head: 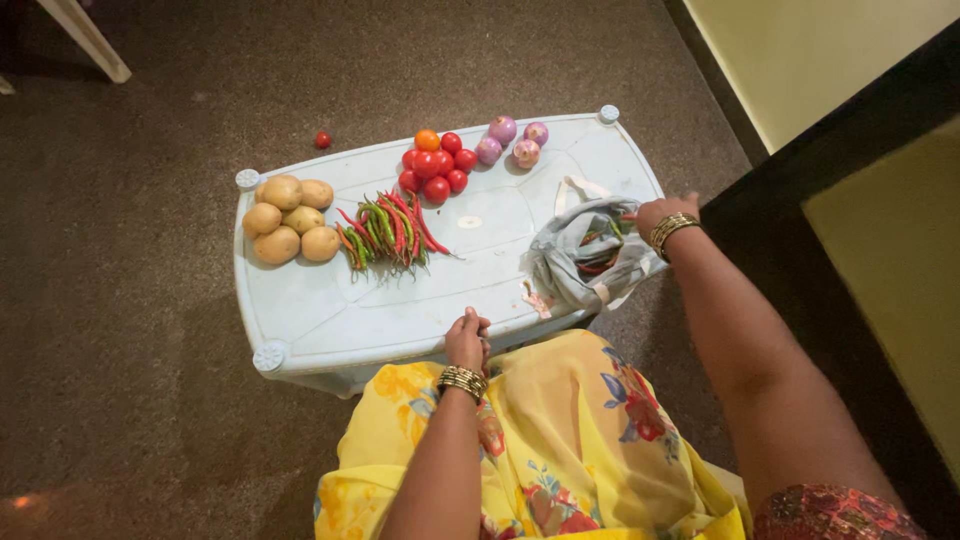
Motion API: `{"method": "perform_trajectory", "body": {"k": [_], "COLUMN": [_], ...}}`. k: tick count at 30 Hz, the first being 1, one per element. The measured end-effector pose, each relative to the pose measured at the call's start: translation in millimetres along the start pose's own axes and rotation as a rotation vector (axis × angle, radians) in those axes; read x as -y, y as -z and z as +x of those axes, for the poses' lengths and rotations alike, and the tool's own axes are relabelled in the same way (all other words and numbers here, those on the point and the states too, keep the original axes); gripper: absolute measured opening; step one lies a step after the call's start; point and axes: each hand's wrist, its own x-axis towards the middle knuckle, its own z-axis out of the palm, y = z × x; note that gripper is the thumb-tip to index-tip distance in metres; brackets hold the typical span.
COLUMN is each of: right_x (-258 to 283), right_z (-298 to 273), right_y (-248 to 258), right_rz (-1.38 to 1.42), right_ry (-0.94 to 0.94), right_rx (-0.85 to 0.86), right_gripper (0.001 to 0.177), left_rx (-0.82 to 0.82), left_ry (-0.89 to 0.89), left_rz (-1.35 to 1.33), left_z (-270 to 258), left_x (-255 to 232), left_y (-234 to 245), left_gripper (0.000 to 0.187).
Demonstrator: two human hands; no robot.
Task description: The person picks up green chilies from a table one by one, removes the stems by hand, and places the chilies and later tomatoes, onions, and potatoes into a small bag.
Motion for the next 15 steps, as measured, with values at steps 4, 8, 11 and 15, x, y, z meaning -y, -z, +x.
{"method": "perform_trajectory", "body": {"k": [4,8,11,15], "right_x": [0.7,28.1,101.1,189.9], "right_z": [-7.6,-9.8,-58.5,-160.6], "right_y": [-5.3,-36.5,-54.7,-61.7], "right_rz": [0.289,1.499,2.244,2.187], "right_ry": [-0.159,0.085,0.022,0.324], "right_rx": [-0.062,-0.067,0.157,0.338], "right_gripper": [0.039,0.047,0.042,0.017], "left_rx": [-0.025,-0.002,0.011,0.095], "left_ry": [-0.025,-0.079,-0.155,-0.225], "left_rz": [0.036,0.085,0.156,0.183], "left_z": [2.4,22.8,23.9,-6.3], "left_x": [6.8,19.5,23.6,6.9], "left_y": [0.6,-2.4,-4.0,-5.2], "left_gripper": [0.047,0.049,0.049,0.043]}}
